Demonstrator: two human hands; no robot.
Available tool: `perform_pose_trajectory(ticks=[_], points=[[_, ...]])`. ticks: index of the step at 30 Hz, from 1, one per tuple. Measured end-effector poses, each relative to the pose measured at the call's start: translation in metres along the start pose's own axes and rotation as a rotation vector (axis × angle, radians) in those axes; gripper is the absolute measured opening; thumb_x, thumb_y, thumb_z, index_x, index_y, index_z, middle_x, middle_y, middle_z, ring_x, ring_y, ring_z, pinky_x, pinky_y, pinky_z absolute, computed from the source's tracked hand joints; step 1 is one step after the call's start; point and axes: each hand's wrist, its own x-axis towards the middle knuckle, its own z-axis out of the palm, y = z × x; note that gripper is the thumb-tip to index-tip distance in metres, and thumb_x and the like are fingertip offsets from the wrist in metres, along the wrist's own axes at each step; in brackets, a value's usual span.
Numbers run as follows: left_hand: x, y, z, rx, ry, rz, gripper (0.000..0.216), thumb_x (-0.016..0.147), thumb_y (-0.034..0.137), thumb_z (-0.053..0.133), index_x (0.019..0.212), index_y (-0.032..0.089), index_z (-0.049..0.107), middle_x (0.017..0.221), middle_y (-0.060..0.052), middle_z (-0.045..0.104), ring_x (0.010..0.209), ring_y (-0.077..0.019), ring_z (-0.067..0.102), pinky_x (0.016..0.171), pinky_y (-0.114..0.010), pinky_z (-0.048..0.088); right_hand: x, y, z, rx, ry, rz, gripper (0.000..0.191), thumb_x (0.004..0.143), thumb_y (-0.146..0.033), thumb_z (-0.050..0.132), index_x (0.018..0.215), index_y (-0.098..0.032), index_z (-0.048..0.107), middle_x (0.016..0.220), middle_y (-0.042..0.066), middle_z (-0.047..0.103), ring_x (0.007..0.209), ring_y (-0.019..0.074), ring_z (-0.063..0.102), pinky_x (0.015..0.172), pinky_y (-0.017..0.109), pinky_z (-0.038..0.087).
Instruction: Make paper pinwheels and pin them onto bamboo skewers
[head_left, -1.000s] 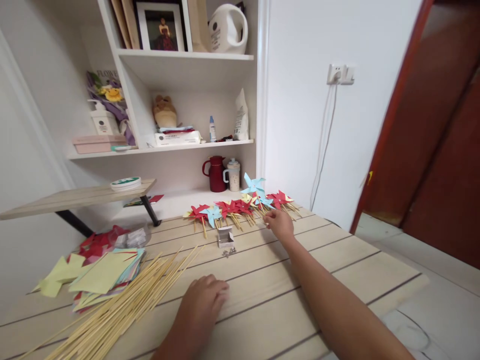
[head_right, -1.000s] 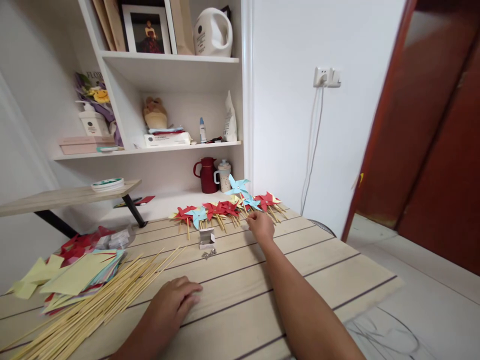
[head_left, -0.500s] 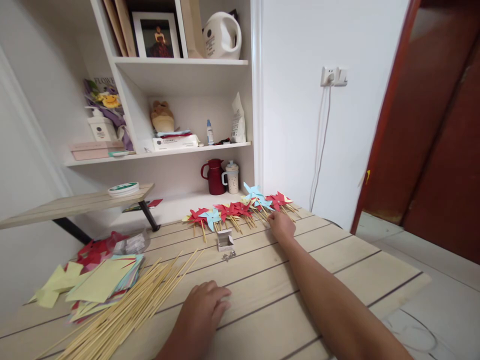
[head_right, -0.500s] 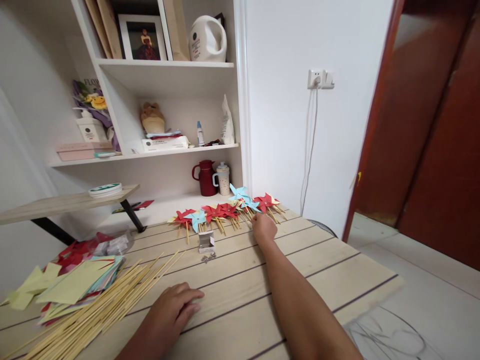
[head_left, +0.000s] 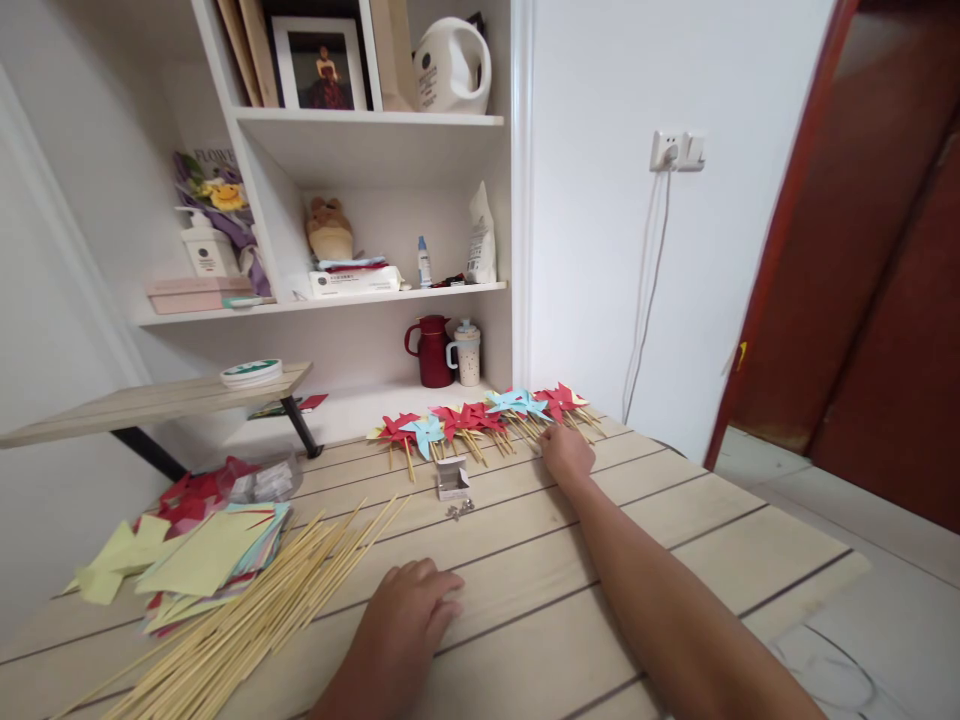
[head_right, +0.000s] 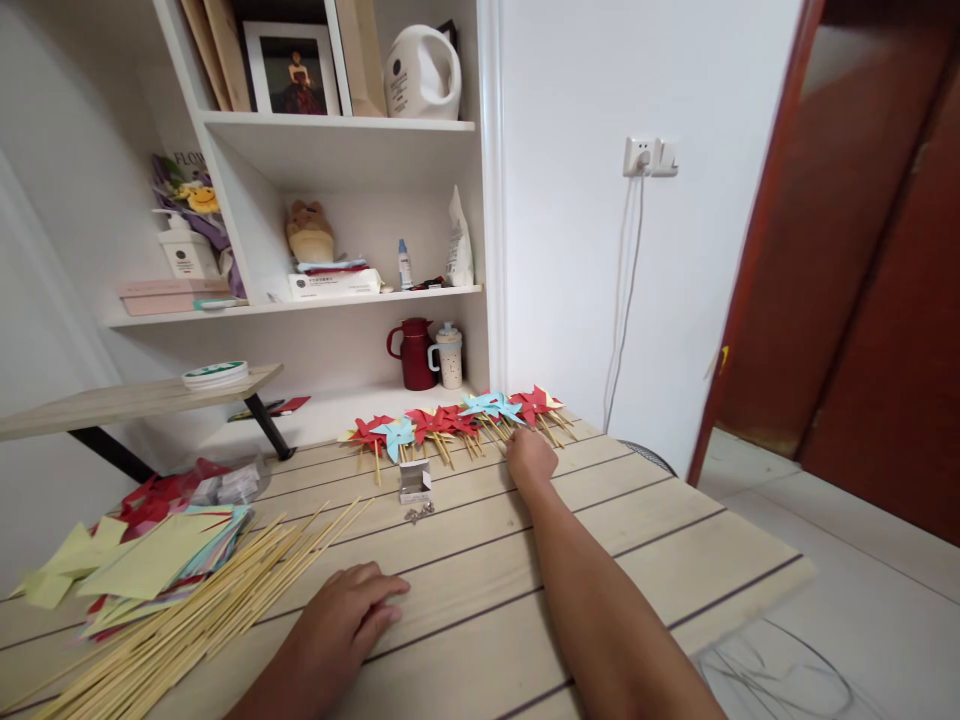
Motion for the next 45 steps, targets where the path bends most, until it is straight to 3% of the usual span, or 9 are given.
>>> perform_pose_trajectory(ticks=[8, 16, 21, 26, 29, 31, 35, 41, 45], points=[[0.000, -0.004, 0.002, -0.012, 0.009, 0.015, 0.032, 0.089, 0.027, 0.049, 0.110, 0.024, 0.073, 0.105, -0.009, 0.070, 0.101, -0.0268, 0.059, 0.093, -0.040, 0.041, -0.001, -0.001, 0.000, 0.012, 0.021, 0.014, 0.027, 0.090, -0.035, 0.052, 0.093, -0.024, 0.076, 0.096, 0.012, 0.072, 0.096, 0.0254, 0.066, 0.074, 0.032, 0.045], [0.000, 0.000, -0.001, -0.022, 0.018, 0.018, 0.031, 0.088, 0.027, 0.051, 0.108, 0.024, 0.074, 0.102, -0.009, 0.071, 0.098, -0.0259, 0.060, 0.089, -0.038, 0.042, -0.009, 0.002, -0.015, 0.070, 0.153, 0.000, 0.040, 0.096, -0.042, 0.040, 0.100, -0.021, 0.074, 0.095, 0.015, 0.072, 0.089, 0.0277, 0.066, 0.070, 0.034, 0.044], [-0.003, 0.002, -0.001, -0.014, 0.033, 0.048, 0.030, 0.088, 0.024, 0.050, 0.107, 0.024, 0.074, 0.098, -0.008, 0.071, 0.096, -0.0241, 0.060, 0.086, -0.035, 0.040, -0.025, -0.015, -0.021, 0.177, 0.175, -0.206, 0.035, 0.095, -0.039, 0.046, 0.095, -0.019, 0.074, 0.089, 0.012, 0.074, 0.084, 0.0253, 0.066, 0.069, 0.031, 0.043], [0.000, -0.007, 0.001, 0.118, 0.071, 0.162, 0.026, 0.092, 0.023, 0.049, 0.096, 0.024, 0.075, 0.090, -0.008, 0.071, 0.088, -0.0238, 0.060, 0.081, -0.035, 0.038, -0.065, -0.043, -0.024, 0.352, 0.110, -0.463, 0.032, 0.095, -0.040, 0.049, 0.093, -0.019, 0.073, 0.087, 0.007, 0.075, 0.074, 0.0198, 0.066, 0.070, 0.028, 0.048], [0.000, -0.014, -0.009, 0.354, 0.182, 0.049, 0.028, 0.092, 0.016, 0.047, 0.086, 0.022, 0.074, 0.085, -0.009, 0.070, 0.087, -0.0252, 0.060, 0.082, -0.038, 0.036, -0.097, -0.057, -0.031, 0.616, 0.094, -0.708, 0.031, 0.093, -0.043, 0.052, 0.088, -0.020, 0.073, 0.075, 0.005, 0.073, 0.060, 0.0178, 0.064, 0.061, 0.029, 0.050], [-0.001, -0.021, -0.019, 0.450, 0.307, -0.079, 0.029, 0.094, 0.015, 0.044, 0.091, 0.021, 0.073, 0.091, -0.010, 0.070, 0.091, -0.0261, 0.059, 0.084, -0.040, 0.036, -0.115, -0.064, -0.035, 0.733, 0.098, -0.849, 0.029, 0.093, -0.041, 0.054, 0.087, -0.020, 0.073, 0.072, 0.005, 0.072, 0.055, 0.0169, 0.062, 0.057, 0.029, 0.051], [-0.005, -0.042, -0.033, 0.411, 0.478, -0.244, 0.028, 0.095, 0.016, 0.046, 0.099, 0.021, 0.073, 0.097, -0.008, 0.070, 0.097, -0.0258, 0.059, 0.085, -0.040, 0.038, -0.129, -0.071, -0.034, 0.740, 0.078, -1.020, 0.024, 0.094, -0.037, 0.056, 0.087, -0.021, 0.073, 0.077, 0.005, 0.075, 0.059, 0.0172, 0.065, 0.058, 0.029, 0.053], [-0.006, -0.052, -0.032, 0.264, 0.572, -0.273, 0.026, 0.094, 0.018, 0.049, 0.097, 0.022, 0.074, 0.100, -0.006, 0.070, 0.099, -0.0235, 0.059, 0.087, -0.037, 0.042, -0.108, -0.060, -0.018, 0.730, -0.042, -0.851, 0.032, 0.093, -0.045, 0.055, 0.084, -0.020, 0.072, 0.064, 0.002, 0.069, 0.047, 0.0148, 0.059, 0.049, 0.028, 0.049], [-0.007, -0.048, -0.049, 0.359, 0.542, -0.218, 0.031, 0.092, 0.013, 0.046, 0.102, 0.023, 0.074, 0.106, -0.008, 0.069, 0.100, -0.0244, 0.057, 0.089, -0.038, 0.042, -0.095, -0.053, -0.013, 0.772, -0.072, -0.699, 0.036, 0.090, -0.051, 0.056, 0.084, -0.019, 0.071, 0.059, 0.001, 0.065, 0.043, 0.0146, 0.056, 0.047, 0.027, 0.047]])
